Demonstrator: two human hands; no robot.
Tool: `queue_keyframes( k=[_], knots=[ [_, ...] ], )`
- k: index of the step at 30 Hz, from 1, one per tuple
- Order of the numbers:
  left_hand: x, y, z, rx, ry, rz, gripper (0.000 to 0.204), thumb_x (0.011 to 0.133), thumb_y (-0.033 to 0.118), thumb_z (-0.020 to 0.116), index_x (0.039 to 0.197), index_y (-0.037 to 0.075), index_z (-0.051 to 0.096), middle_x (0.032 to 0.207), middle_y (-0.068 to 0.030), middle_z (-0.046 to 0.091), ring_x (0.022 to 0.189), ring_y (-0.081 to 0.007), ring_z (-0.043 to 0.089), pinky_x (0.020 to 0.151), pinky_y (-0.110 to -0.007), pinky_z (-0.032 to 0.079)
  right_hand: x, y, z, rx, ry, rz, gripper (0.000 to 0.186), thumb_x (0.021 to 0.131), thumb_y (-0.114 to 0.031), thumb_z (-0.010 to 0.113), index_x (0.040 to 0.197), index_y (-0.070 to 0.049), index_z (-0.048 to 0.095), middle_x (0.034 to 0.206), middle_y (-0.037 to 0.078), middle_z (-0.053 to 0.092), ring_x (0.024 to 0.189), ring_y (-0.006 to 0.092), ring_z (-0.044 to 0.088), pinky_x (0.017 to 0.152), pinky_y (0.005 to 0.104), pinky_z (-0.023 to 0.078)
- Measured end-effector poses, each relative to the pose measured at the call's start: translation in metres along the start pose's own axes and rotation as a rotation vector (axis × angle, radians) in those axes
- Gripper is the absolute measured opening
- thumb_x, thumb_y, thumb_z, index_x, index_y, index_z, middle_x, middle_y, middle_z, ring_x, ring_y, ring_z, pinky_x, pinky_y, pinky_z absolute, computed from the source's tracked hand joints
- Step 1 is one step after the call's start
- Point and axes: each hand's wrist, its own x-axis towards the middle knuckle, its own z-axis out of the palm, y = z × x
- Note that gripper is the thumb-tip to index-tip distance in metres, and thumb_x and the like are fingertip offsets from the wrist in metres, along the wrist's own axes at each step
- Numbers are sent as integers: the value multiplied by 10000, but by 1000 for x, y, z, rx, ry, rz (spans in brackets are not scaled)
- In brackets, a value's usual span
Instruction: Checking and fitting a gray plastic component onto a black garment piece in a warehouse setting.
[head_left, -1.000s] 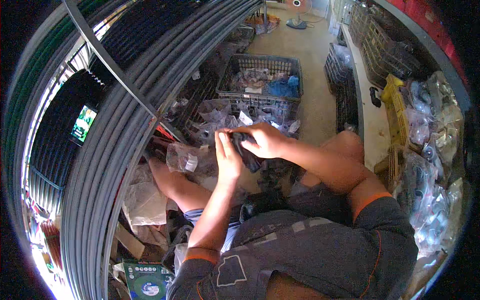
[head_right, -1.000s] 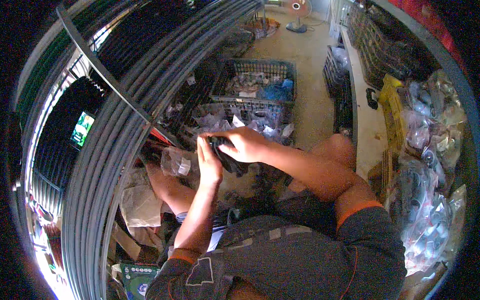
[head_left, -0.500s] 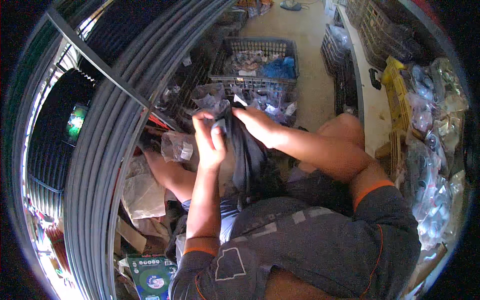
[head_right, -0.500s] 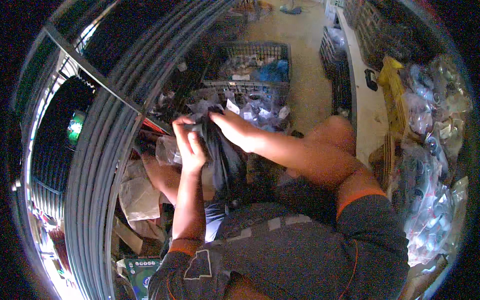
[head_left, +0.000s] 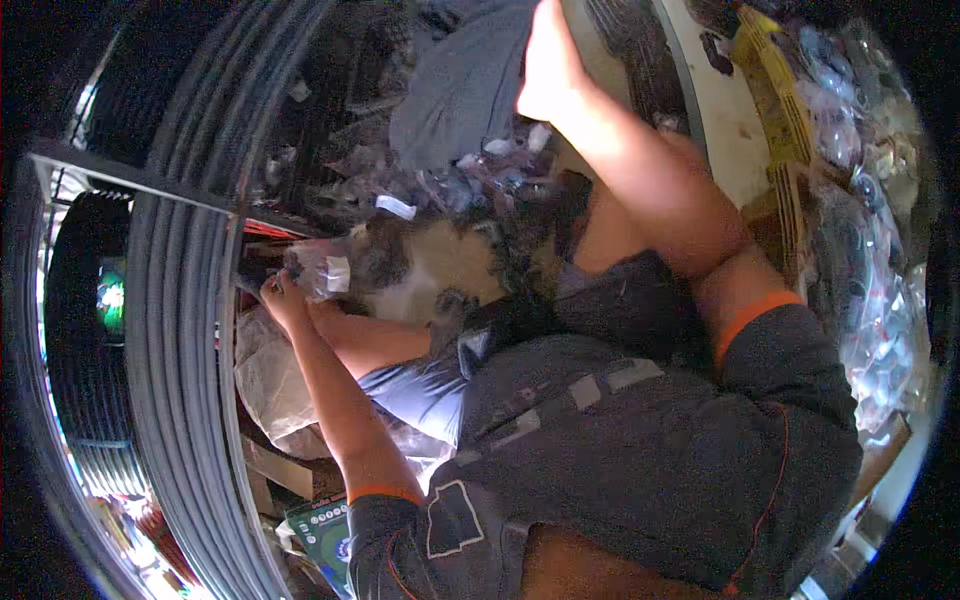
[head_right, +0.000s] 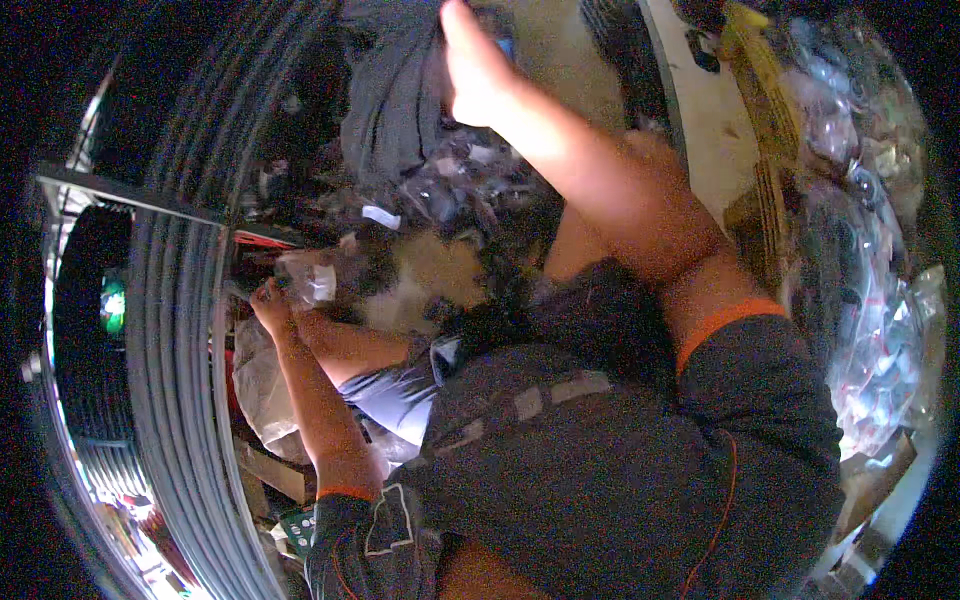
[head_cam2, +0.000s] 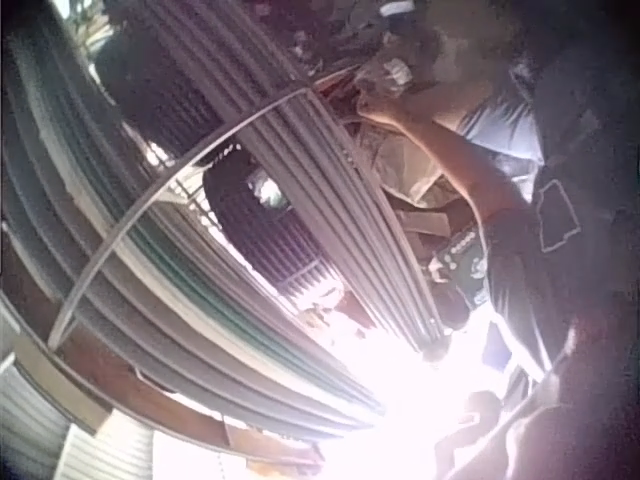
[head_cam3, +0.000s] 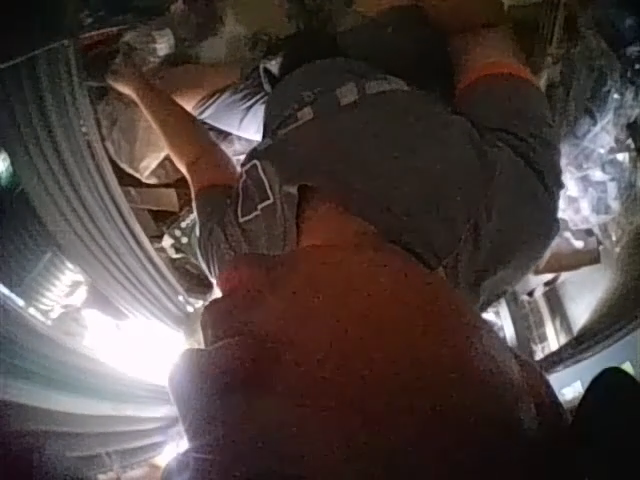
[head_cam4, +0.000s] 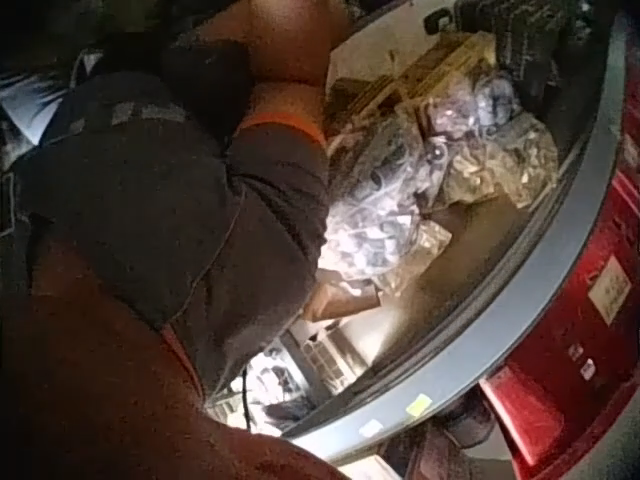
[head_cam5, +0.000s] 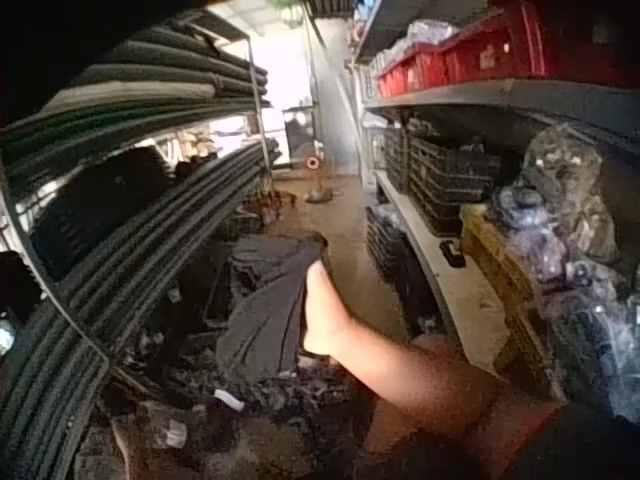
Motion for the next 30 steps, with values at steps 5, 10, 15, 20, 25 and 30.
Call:
queue_keyframes(
  k=[5, 10, 15, 20, 25, 30],
  knots=[
    [12, -6, 3, 332, -162, 69, 421, 880, 360, 659, 1092, -4, 643, 1012, -218, 678, 972, -388, 635, 846, -441, 486, -3, -7, -4, 57, -73, 28, 658, 953, -604, 391, 1383, -112, 465, 1260, 122, 596, 1093, 296, 604, 937, 477, 493],
    [-13, 55, 21, 556, -379, 291, 409, 926, 378, 608, 1084, 4, 657, 1017, -225, 678, 964, -390, 641, 828, -439, 485, -2, -21, 3, -506, -19, 45, 580, 938, -527, 463, 1333, -105, 511, 1212, 126, 608, 1074, 307, 603, 931, 470, 485],
    [-117, 92, 150, 247, -740, 375, 293, 918, 293, 601, 1084, 61, 669, 1049, -186, 684, 957, -371, 660, 782, -457, 513, 14, -45, 20, -1653, -294, -79, 505, 923, -450, 534, 1284, -98, 558, 1165, 130, 620, 1055, 318, 601, 925, 463, 477],
    [-202, 78, 276, 277, -961, 534, 296, 894, 226, 526, 1119, 84, 656, 1124, -178, 643, 1020, -368, 623, 911, -478, 483, 43, -56, 4, -2178, -390, -409, 431, 907, -372, 606, 1235, -92, 605, 1117, 134, 631, 1036, 329, 600, 919, 455, 469],
    [-235, 77, 308, 538, -1017, 615, 281, 912, 157, 487, 1142, 138, 648, 1210, -171, 585, 1121, -402, 573, 953, -516, 470, 83, -45, -32, -2120, -271, -770, 251, 829, -203, 675, 1057, -98, 695, 949, 142, 633, 900, 344, 603, 803, 408, 480],
    [-228, 45, 314, 309, -1007, 447, 299, 887, 122, 553, 1174, 119, 638, 1167, -169, 614, 1073, -360, 607, 893, -472, 512, 85, -48, -35, -1878, -164, -557, 272, 831, -125, 670, 1099, -90, 686, 1011, 148, 628, 917, 313, 608, 827, 385, 480]
  ],
)
